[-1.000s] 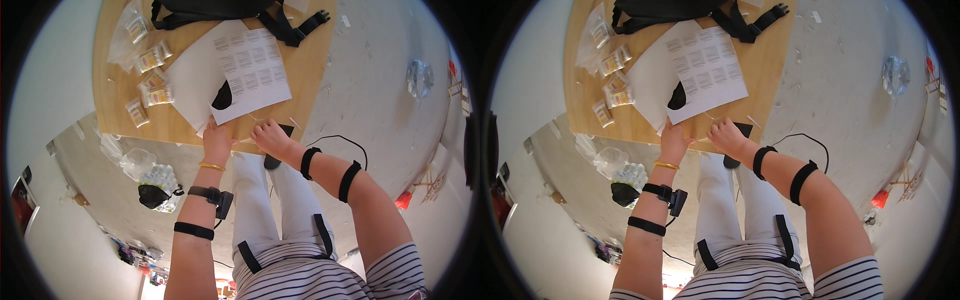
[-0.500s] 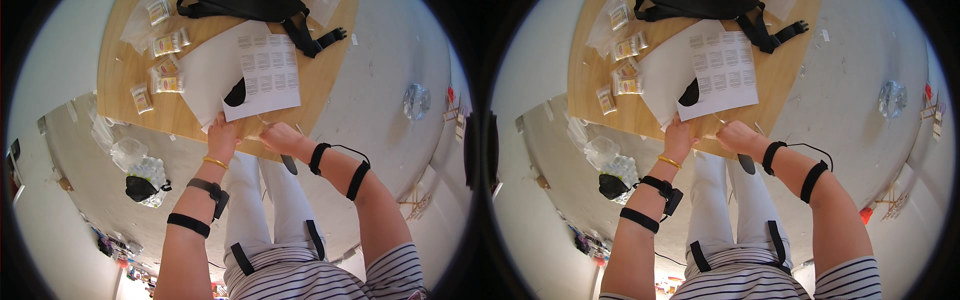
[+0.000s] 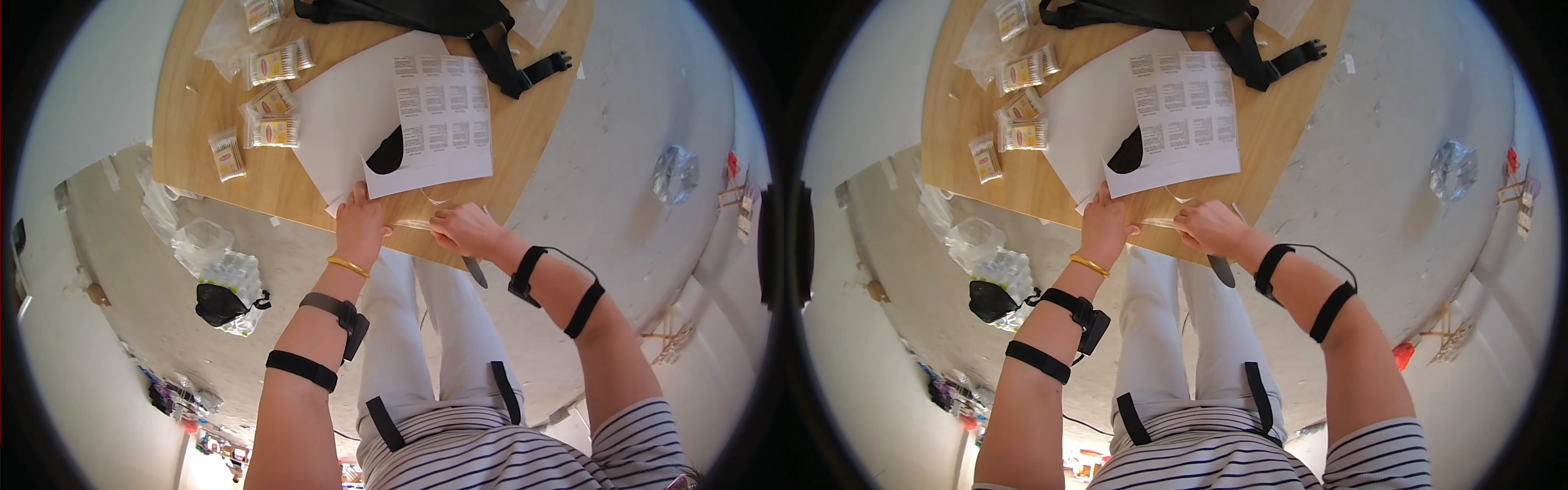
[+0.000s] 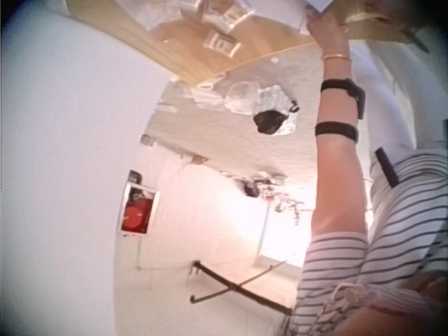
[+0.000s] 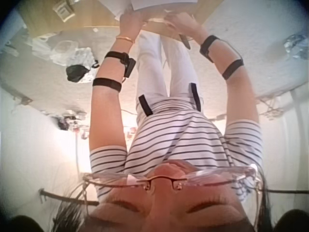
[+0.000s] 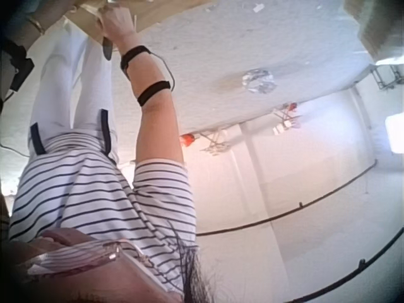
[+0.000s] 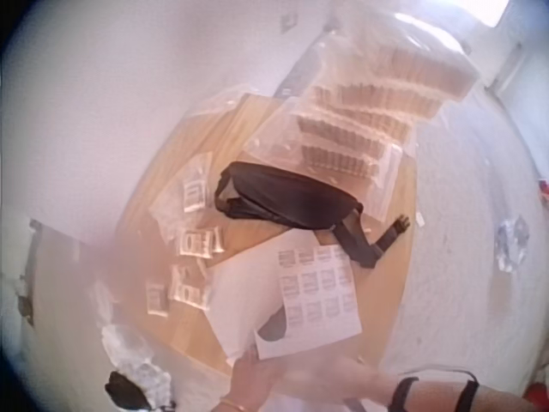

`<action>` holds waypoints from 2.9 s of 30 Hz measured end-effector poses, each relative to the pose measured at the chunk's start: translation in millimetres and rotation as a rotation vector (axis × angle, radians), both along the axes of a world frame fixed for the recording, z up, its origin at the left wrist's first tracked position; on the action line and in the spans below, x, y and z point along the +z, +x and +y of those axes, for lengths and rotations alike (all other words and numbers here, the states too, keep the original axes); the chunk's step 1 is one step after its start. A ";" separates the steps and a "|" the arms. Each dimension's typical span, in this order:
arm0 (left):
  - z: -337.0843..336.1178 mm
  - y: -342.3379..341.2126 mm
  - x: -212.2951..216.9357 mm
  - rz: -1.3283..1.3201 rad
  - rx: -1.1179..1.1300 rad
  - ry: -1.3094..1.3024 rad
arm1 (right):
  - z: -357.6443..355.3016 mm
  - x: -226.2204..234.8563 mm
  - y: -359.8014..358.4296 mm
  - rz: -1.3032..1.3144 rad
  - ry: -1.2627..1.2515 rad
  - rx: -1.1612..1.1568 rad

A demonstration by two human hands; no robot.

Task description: The recorder is labeling and packaging small black rectangular products into red plastic bags.

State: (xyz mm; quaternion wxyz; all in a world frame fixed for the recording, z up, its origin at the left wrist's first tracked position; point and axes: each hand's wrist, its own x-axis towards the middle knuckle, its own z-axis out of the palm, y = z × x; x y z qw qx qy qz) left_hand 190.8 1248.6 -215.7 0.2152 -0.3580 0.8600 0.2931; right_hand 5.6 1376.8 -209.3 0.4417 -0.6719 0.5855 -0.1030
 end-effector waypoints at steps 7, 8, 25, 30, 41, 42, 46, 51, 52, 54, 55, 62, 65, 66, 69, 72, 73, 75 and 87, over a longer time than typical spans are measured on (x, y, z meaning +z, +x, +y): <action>2.9 1.1 -1.6 -0.011 0.001 -0.069 | 10.6 8.7 38.1 0.319 0.109 -0.158; 2.6 1.2 -1.5 -0.026 -0.001 -0.061 | 11.7 7.6 40.0 0.340 0.085 -0.157; 6.6 13.7 -0.5 0.000 0.164 -0.087 | -17.2 -10.0 31.3 0.211 -0.030 -0.021; 7.8 4.1 1.1 -0.028 0.153 -0.126 | -5.0 6.1 1.1 0.096 -0.038 -0.148; 9.4 11.0 -9.0 0.029 0.072 -0.214 | 6.3 40.3 -15.2 0.139 0.270 -0.436; 8.7 4.0 -6.0 0.035 0.064 -0.212 | -1.0 33.0 -24.6 -0.017 0.164 -0.713; 5.0 9.5 -0.2 -0.118 0.094 -0.131 | -31.3 52.9 -20.8 -0.236 0.182 -0.886; 6.5 12.6 -8.7 -0.044 0.060 -0.150 | -23.1 15.0 52.1 0.233 -0.107 -0.462; 7.5 8.4 -6.5 -0.024 0.090 -0.141 | -24.8 10.8 59.8 0.469 -0.226 -0.345; 8.3 4.2 -3.5 -0.009 0.120 -0.134 | -31.6 -0.2 63.3 0.484 -0.233 -0.363; 7.9 3.2 -2.9 -0.024 0.153 -0.125 | -35.5 -5.1 63.2 0.500 -0.239 -0.378; 7.2 6.0 -2.4 -0.011 0.167 -0.150 | -53.7 -16.6 51.0 0.391 0.044 -0.067; 7.1 7.9 -1.0 -0.017 0.175 -0.145 | -52.1 -11.1 44.3 0.360 0.096 0.002; 6.8 7.4 -1.1 -0.017 0.175 -0.145 | -49.0 -9.4 44.6 0.398 -0.003 -0.037; 6.5 5.8 -1.7 -0.020 0.186 -0.142 | -48.7 -9.7 54.0 0.462 -0.146 -0.100; 7.1 2.6 -2.4 -0.024 0.184 -0.134 | -52.2 -12.1 64.1 0.480 -0.099 -0.128; 6.8 2.6 -2.0 -0.027 0.181 -0.129 | -52.8 -12.2 65.8 0.468 -0.011 -0.128; 6.5 2.4 -1.2 -0.032 0.175 -0.126 | -53.4 -15.2 63.8 0.418 -0.015 -0.173; 7.0 -0.9 1.6 -0.019 0.205 -0.125 | -33.5 -10.8 50.6 0.135 -0.042 -0.565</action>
